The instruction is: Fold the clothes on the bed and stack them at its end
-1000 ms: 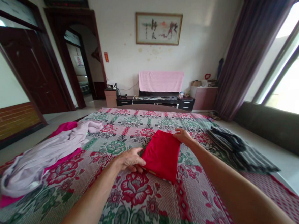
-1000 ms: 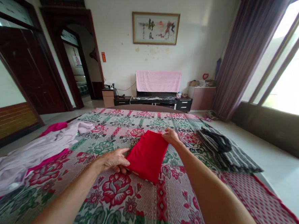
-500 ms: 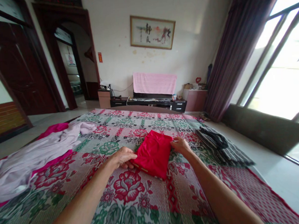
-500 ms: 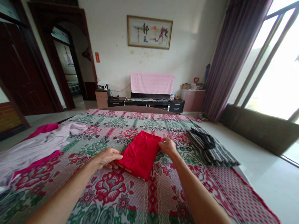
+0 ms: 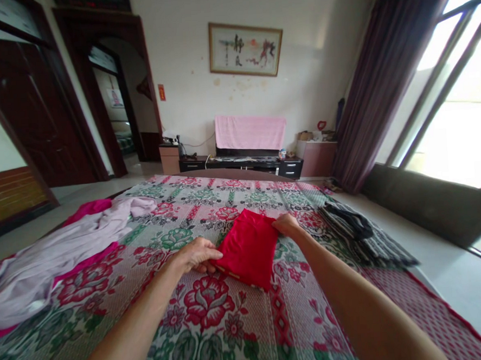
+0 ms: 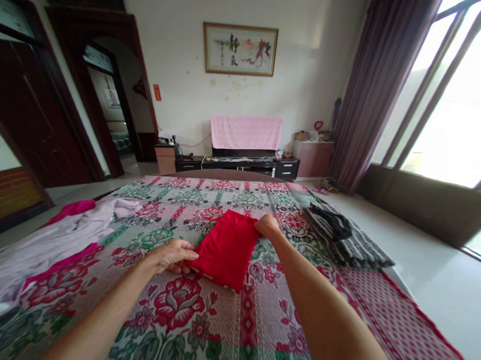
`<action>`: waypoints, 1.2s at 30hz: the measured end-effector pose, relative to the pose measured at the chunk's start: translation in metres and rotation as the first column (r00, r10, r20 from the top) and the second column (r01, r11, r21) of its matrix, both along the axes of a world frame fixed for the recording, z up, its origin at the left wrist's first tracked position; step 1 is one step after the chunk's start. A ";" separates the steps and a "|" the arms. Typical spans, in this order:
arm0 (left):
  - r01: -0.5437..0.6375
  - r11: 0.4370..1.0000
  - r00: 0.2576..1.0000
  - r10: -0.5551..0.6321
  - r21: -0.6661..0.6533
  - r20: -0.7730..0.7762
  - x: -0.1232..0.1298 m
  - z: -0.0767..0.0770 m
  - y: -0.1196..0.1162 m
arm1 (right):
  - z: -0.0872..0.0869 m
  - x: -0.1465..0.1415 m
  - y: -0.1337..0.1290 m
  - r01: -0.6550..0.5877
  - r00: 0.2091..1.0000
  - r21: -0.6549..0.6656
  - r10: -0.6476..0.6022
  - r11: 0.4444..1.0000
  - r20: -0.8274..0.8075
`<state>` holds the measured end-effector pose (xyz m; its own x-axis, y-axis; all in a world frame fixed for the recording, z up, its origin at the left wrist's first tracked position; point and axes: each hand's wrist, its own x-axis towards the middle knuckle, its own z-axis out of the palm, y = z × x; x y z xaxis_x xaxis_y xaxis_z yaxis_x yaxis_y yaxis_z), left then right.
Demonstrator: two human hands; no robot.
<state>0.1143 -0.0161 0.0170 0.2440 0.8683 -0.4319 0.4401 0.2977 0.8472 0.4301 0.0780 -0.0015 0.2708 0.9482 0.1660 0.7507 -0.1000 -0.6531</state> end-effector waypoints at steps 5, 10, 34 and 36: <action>0.039 0.999 0.999 -0.040 -0.007 -0.017 0.005 0.002 -0.003 | -0.004 -0.004 -0.009 0.092 0.996 -0.023 -0.091 0.996 0.019; 0.082 0.994 0.995 -0.077 -0.069 0.068 0.026 -0.002 -0.009 | -0.005 0.008 -0.021 0.124 0.992 -0.001 -0.124 0.992 -0.037; 0.175 0.984 0.950 -0.178 0.037 0.257 0.261 0.040 -0.028 | 0.083 0.225 -0.058 0.341 0.931 0.248 -0.291 0.907 -0.219; 0.182 0.982 0.940 -0.188 0.048 0.286 0.281 0.040 -0.028 | 0.088 0.239 -0.057 0.351 0.927 0.253 -0.298 0.901 -0.226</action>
<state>0.3950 -0.0439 0.0566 0.5123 0.8041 -0.3018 0.2221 0.2154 0.9509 0.6689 0.0205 0.0861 0.6056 0.7219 0.3350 0.5772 -0.1087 -0.8093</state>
